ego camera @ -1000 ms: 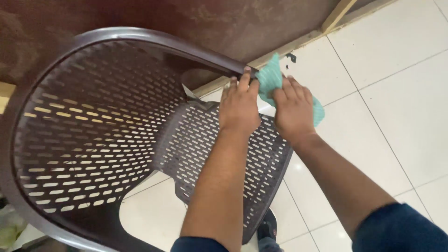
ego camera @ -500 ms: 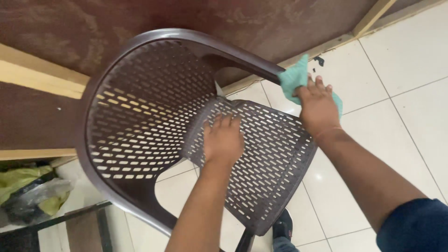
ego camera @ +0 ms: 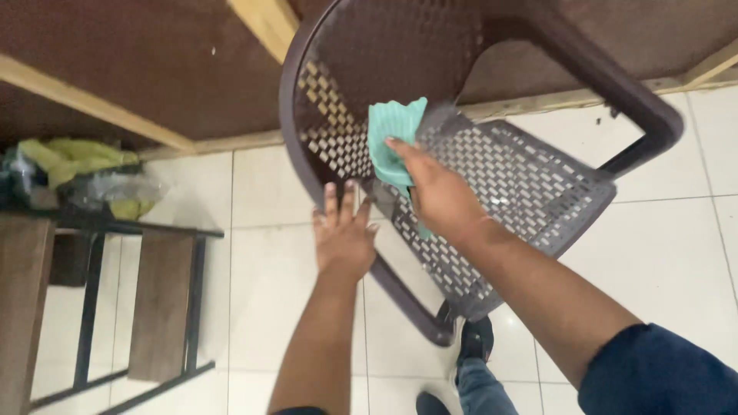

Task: The person uses a cloth to wipe down a brown plastic chair, a black office chair, a wooden desk, and a wooden frame. They also move a blue water bottle and wipe it with the cloth while cleaning the surfaces.

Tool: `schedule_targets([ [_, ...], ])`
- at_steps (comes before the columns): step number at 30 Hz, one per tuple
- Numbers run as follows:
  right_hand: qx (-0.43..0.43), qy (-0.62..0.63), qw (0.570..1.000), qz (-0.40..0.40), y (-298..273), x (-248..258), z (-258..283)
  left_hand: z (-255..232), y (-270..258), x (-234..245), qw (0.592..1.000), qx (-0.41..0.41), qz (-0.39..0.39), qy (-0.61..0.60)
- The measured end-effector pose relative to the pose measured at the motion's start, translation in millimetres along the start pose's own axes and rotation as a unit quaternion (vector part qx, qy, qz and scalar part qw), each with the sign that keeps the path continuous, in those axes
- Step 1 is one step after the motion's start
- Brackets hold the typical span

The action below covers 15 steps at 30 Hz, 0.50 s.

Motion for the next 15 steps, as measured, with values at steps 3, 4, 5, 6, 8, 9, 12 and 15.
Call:
schedule_targets([
  [3, -0.02, 0.025, 0.996, 0.084, -27.4, -65.6, 28.7, -4.5, -23.6, -36.8, 0.986, -0.034, -0.108, -0.122],
  [4, -0.002, 0.025, 0.994, 0.104, -41.0, -91.5, 31.1, -1.9, -25.0, -45.7, 0.987, -0.03, -0.095, -0.129],
  [5, 0.016, 0.024, 0.992, 0.124, -54.5, -117.2, 31.6, -0.5, -24.9, -54.7, 0.987, -0.026, -0.082, -0.136],
  [6, 0.003, 0.023, 0.991, 0.128, -59.3, -115.1, 40.1, 1.9, -23.0, -62.7, 0.988, -0.033, -0.07, -0.137],
  [8, -0.111, 0.092, 0.978, 0.148, -64.8, -114.2, 47.5, 7.8, -19.0, -71.4, 0.978, -0.042, -0.124, -0.159],
  [9, -0.114, 0.092, 0.976, 0.159, -66.3, -116.6, 44.9, 6.8, -19.7, -69.5, 0.979, -0.038, -0.116, -0.166],
  [12, -0.029, 0.126, 0.987, 0.1, -66.4, -118.2, 45.1, 6.3, -18.4, -67.0, 0.977, -0.054, -0.095, -0.185],
  [15, 0.007, 0.061, 0.994, 0.094, -72.1, -119.4, 34.6, 2.0, -21.8, -54.3, 0.974, -0.052, -0.11, -0.189],
])
Point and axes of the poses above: each hand's wrist, its own y-axis towards the middle knuckle, its own x-axis out of the back of the hand, z = x × y, the point moved 5 cm from there along y, towards the middle knuckle, and after that the axes turned 11 degrees about -y, right-handed, at the moved point
